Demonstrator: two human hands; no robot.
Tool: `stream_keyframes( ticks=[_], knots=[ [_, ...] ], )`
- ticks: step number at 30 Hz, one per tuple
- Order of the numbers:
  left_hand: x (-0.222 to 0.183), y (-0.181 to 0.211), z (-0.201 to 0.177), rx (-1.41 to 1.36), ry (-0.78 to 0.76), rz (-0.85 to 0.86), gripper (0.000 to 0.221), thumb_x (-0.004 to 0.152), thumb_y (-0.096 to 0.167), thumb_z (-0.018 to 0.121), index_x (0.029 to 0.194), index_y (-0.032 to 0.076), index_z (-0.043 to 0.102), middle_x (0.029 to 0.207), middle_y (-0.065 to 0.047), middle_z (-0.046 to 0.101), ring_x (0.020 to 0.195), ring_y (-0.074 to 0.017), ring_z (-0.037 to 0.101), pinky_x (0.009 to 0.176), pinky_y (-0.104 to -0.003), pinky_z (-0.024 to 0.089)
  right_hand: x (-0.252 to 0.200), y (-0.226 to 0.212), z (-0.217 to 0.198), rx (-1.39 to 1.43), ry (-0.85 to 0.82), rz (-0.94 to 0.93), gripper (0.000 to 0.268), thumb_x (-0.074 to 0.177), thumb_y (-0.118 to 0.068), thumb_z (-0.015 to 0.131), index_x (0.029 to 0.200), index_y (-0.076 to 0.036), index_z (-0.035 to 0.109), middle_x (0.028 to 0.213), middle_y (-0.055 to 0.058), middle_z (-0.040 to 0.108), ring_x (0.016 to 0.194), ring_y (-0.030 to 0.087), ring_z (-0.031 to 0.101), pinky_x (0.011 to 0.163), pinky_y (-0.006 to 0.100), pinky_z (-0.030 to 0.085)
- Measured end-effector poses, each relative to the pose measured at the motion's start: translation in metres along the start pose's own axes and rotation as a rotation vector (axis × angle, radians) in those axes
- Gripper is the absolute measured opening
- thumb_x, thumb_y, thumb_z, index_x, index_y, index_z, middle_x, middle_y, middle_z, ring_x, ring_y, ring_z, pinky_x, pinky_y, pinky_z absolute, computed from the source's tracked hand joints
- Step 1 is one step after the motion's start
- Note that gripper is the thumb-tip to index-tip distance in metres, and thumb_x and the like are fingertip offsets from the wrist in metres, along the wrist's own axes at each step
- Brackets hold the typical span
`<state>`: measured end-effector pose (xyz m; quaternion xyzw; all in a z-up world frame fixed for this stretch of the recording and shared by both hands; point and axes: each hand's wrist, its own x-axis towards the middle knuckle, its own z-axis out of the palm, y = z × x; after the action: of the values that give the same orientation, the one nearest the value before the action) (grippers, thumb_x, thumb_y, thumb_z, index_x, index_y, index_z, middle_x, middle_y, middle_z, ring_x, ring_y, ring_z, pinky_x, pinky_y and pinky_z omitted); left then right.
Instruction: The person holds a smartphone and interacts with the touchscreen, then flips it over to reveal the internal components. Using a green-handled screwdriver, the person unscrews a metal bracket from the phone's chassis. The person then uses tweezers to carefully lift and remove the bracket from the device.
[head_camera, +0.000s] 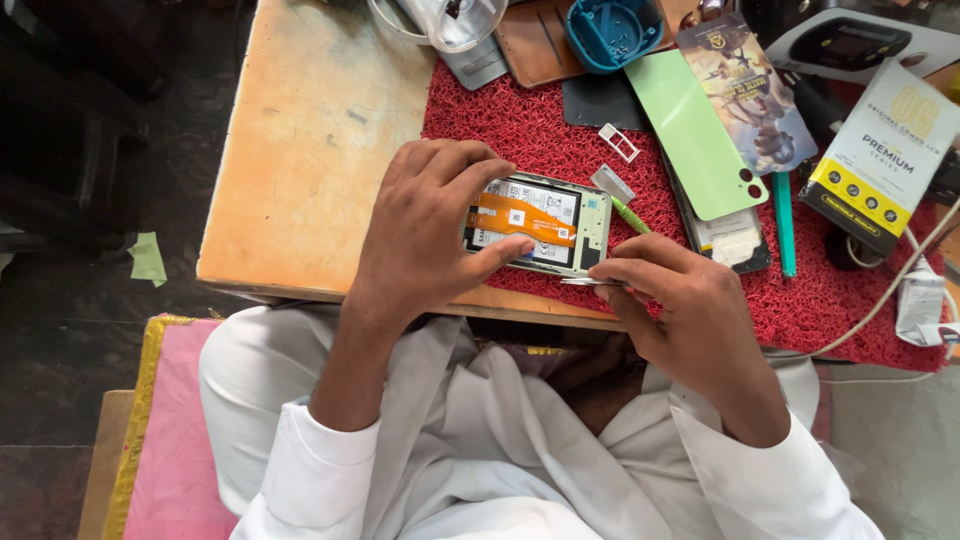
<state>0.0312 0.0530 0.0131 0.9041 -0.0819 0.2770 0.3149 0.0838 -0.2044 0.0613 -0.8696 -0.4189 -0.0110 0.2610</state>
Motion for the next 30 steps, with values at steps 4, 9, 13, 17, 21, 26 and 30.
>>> stream_keyframes(
  ticks=[4,9,13,17,21,26,30],
  knots=[
    [-0.0008,0.0005,-0.0003,-0.003,-0.003,-0.009,0.062,0.076,0.042,0.089,0.122,0.004,0.070,0.124,-0.011,0.064,0.123,-0.0312,0.055,0.111,-0.047,0.040,0.0020,-0.0033,-0.0043,0.081,0.032,-0.028,0.015,0.089,-0.008,0.076,0.104,-0.006,0.076,0.099,0.007,0.073,0.079,0.022,0.074,0.067,0.033,0.058],
    [-0.0011,0.0006,-0.0014,0.007,-0.003,0.001,0.061,0.075,0.041,0.089,0.120,0.005,0.070,0.124,-0.010,0.064,0.122,-0.0299,0.055,0.112,-0.048,0.039,0.0033,-0.0034,-0.0073,-0.017,0.014,-0.061,0.017,0.087,-0.008,0.077,0.104,-0.007,0.078,0.098,0.008,0.074,0.073,0.024,0.074,0.065,0.034,0.057],
    [-0.0006,0.0003,-0.0011,-0.002,0.007,0.001,0.062,0.075,0.042,0.089,0.120,0.004,0.070,0.124,-0.010,0.064,0.122,-0.0309,0.055,0.111,-0.047,0.040,0.0026,-0.0023,-0.0057,-0.079,0.028,-0.143,0.018,0.087,-0.007,0.077,0.105,-0.007,0.078,0.098,0.008,0.074,0.072,0.025,0.072,0.063,0.035,0.056],
    [-0.0006,0.0001,-0.0008,0.001,-0.002,0.000,0.060,0.076,0.042,0.089,0.120,0.005,0.071,0.124,-0.010,0.064,0.122,-0.0305,0.055,0.111,-0.047,0.040,0.0017,-0.0014,-0.0037,-0.140,0.009,-0.153,0.019,0.087,-0.008,0.078,0.107,-0.006,0.078,0.090,0.008,0.072,0.068,0.026,0.071,0.060,0.038,0.054],
    [-0.0006,0.0000,-0.0006,0.001,-0.004,-0.001,0.061,0.075,0.042,0.089,0.119,0.004,0.071,0.124,-0.010,0.065,0.122,-0.0302,0.056,0.112,-0.047,0.040,-0.0001,-0.0015,-0.0024,-0.156,0.008,-0.154,0.018,0.088,-0.007,0.078,0.105,-0.003,0.076,0.090,0.010,0.072,0.068,0.028,0.070,0.058,0.038,0.054],
    [-0.0005,-0.0005,0.0000,0.010,-0.007,-0.001,0.060,0.076,0.043,0.089,0.118,0.005,0.071,0.123,-0.010,0.064,0.122,-0.0301,0.056,0.112,-0.047,0.040,0.0001,-0.0022,-0.0021,-0.078,0.026,-0.197,0.016,0.087,-0.006,0.078,0.102,-0.004,0.076,0.096,0.010,0.073,0.069,0.026,0.072,0.058,0.035,0.056],
    [-0.0003,0.0001,0.0004,0.015,-0.009,-0.006,0.061,0.075,0.044,0.089,0.118,0.005,0.071,0.124,-0.010,0.064,0.122,-0.0299,0.055,0.112,-0.047,0.040,0.0020,-0.0025,-0.0003,-0.060,0.040,-0.195,0.015,0.088,-0.005,0.077,0.103,-0.004,0.075,0.096,0.009,0.073,0.071,0.026,0.073,0.059,0.035,0.056]
  ],
)
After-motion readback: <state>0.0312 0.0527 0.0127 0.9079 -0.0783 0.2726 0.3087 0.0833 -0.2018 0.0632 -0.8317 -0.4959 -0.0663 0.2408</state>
